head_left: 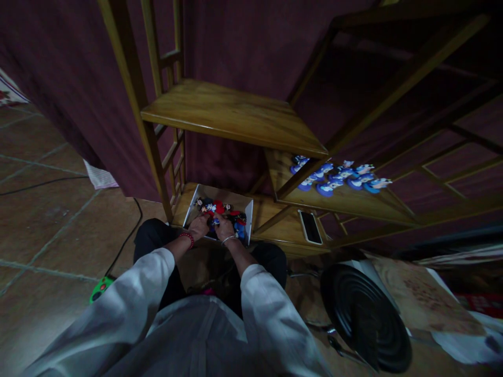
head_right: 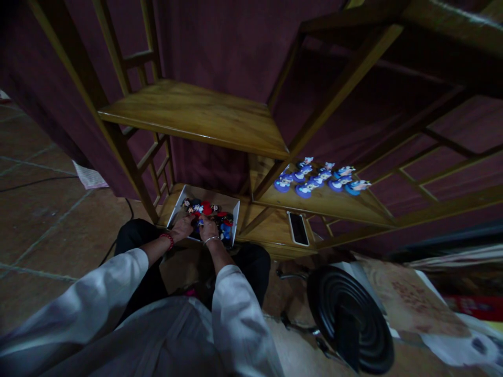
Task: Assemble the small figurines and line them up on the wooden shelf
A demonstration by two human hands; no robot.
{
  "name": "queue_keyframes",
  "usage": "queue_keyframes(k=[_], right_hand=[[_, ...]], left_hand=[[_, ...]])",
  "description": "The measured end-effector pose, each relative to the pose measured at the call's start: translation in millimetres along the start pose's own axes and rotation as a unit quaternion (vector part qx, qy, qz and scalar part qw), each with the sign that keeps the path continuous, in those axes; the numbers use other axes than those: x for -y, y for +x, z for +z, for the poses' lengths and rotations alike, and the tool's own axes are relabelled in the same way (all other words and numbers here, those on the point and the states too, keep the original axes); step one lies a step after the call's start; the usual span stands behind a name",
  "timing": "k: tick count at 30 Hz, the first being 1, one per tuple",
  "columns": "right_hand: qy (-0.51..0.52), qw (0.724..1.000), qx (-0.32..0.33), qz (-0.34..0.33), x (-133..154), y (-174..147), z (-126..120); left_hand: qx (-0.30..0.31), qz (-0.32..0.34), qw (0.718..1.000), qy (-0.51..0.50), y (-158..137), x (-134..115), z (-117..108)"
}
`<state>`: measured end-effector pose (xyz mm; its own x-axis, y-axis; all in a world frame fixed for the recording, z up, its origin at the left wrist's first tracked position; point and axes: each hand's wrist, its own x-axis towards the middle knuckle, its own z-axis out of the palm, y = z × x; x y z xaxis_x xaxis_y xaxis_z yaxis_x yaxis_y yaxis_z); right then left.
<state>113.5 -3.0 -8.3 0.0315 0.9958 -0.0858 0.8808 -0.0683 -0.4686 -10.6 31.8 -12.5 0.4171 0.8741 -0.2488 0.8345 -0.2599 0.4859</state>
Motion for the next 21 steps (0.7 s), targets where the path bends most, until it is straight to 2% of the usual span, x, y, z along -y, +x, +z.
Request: queue_keyframes(k=[4, 14, 18, 21], right_hand=[[0.000, 1.000, -0.002, -0.001, 0, -1, -1], [-0.022, 1.000, 0.005, 0.013, 9, -5, -5], [-0.028, 0.999, 0.003, 0.017, 12, -9, -6], [-0.018, 1.000, -0.009, 0.013, 11, -11, -5]], left_hand=[[-0.025, 0.019, 0.999, -0.013, 2, 3, 3], [-0.033, 0.024, 0.999, -0.013, -3, 1, 1], [-0.006, 0.005, 1.000, 0.014, -4, 2, -1], [0.004, 0.024, 1.000, 0.016, -5, 1, -2]])
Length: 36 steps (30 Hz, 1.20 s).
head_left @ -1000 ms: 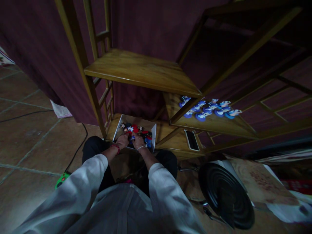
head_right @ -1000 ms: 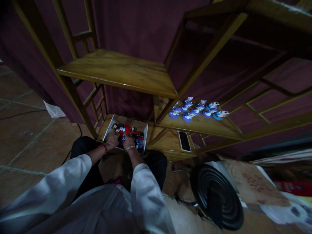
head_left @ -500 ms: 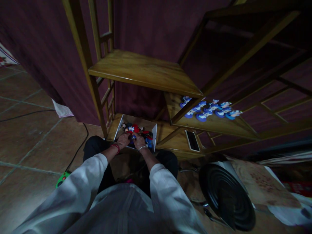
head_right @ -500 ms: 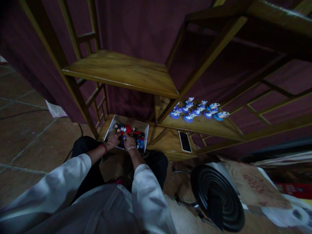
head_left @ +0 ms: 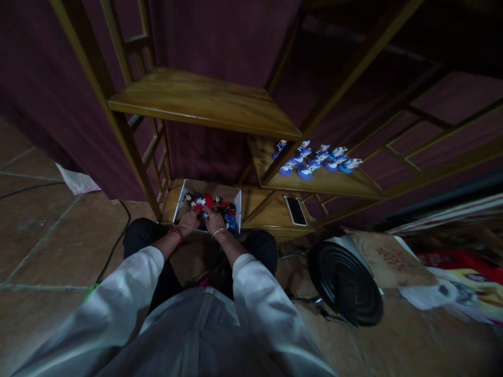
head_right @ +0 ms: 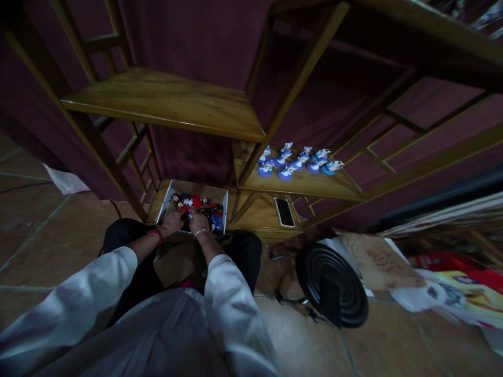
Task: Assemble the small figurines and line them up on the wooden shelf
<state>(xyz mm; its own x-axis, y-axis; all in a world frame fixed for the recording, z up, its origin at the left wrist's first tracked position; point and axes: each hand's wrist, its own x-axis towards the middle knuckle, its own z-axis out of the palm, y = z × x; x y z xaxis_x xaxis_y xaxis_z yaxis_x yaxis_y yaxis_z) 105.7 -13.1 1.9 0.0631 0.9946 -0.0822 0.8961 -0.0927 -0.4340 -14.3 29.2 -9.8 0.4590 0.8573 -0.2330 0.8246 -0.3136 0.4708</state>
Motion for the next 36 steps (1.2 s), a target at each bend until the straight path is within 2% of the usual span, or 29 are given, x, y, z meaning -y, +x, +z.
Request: queue_keyframes(k=[10, 36], right_hand=[[0.027, 0.999, -0.023, -0.023, -8.3, 0.5, 9.2], [0.012, 0.999, -0.032, -0.003, -5.7, -5.5, 6.9]], left_hand=[[0.007, 0.012, 1.000, 0.005, -1.0, -1.5, 2.7], [0.012, 0.002, 1.000, 0.015, -1.8, -4.5, 5.7]])
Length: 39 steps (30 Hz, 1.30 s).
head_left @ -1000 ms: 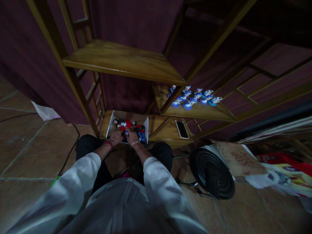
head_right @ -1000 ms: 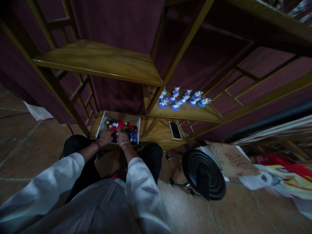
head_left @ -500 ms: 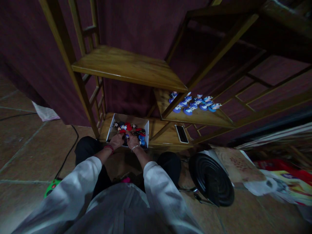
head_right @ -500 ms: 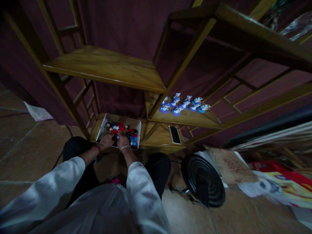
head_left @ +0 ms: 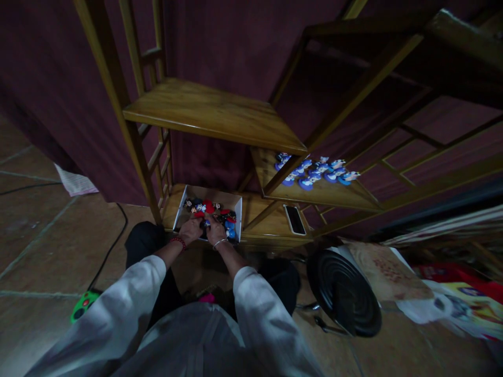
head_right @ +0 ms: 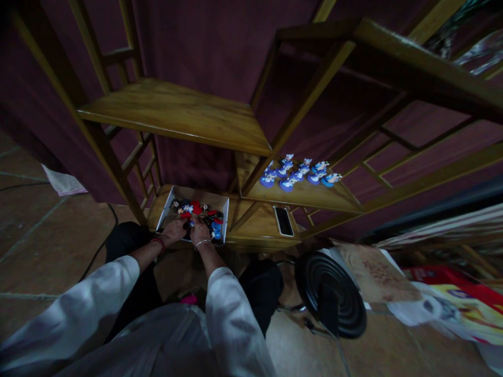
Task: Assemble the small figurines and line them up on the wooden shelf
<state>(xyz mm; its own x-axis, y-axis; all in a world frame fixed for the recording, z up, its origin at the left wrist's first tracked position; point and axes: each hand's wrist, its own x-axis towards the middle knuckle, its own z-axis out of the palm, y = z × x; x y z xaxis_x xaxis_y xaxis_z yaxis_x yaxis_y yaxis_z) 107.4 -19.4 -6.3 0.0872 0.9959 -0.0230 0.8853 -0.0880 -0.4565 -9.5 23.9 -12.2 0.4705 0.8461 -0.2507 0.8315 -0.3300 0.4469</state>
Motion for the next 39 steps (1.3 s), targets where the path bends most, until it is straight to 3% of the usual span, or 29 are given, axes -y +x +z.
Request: queue_keyframes(k=[39], right_hand=[[-0.016, 0.999, 0.029, 0.032, 2.5, 0.3, -6.5]], left_hand=[[0.024, -0.011, 0.999, 0.046, -5.0, -8.9, -7.3]])
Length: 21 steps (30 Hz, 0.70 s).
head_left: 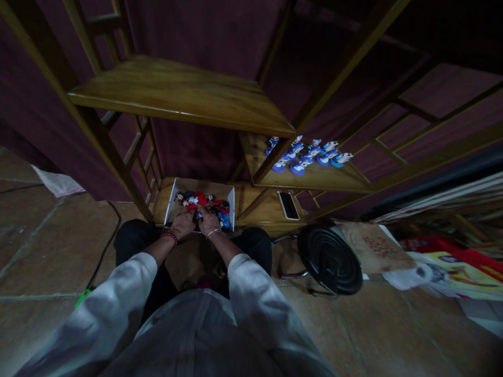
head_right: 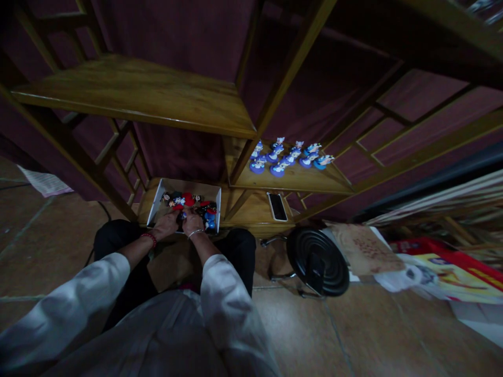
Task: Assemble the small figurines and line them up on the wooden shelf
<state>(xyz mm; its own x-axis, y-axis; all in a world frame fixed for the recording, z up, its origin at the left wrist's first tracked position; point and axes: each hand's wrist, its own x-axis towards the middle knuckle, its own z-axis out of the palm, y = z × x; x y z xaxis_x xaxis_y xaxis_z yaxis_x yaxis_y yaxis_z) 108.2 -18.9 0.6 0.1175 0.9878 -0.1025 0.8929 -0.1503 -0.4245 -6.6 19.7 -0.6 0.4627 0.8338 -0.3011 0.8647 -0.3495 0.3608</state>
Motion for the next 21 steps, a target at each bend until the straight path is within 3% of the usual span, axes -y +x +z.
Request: queue_keyframes(k=[6, 16, 21], right_hand=[[0.002, 1.000, 0.006, -0.003, 0, 1, -3], [-0.008, 1.000, 0.001, -0.008, -3, 5, 1], [-0.019, 1.000, 0.005, -0.001, -3, 6, 1]], left_hand=[[-0.023, 0.032, 0.999, -0.007, 6, 5, 6], [-0.018, 0.021, 1.000, 0.003, 11, 9, 8], [-0.012, 0.062, 0.998, 0.020, 16, 10, 7]])
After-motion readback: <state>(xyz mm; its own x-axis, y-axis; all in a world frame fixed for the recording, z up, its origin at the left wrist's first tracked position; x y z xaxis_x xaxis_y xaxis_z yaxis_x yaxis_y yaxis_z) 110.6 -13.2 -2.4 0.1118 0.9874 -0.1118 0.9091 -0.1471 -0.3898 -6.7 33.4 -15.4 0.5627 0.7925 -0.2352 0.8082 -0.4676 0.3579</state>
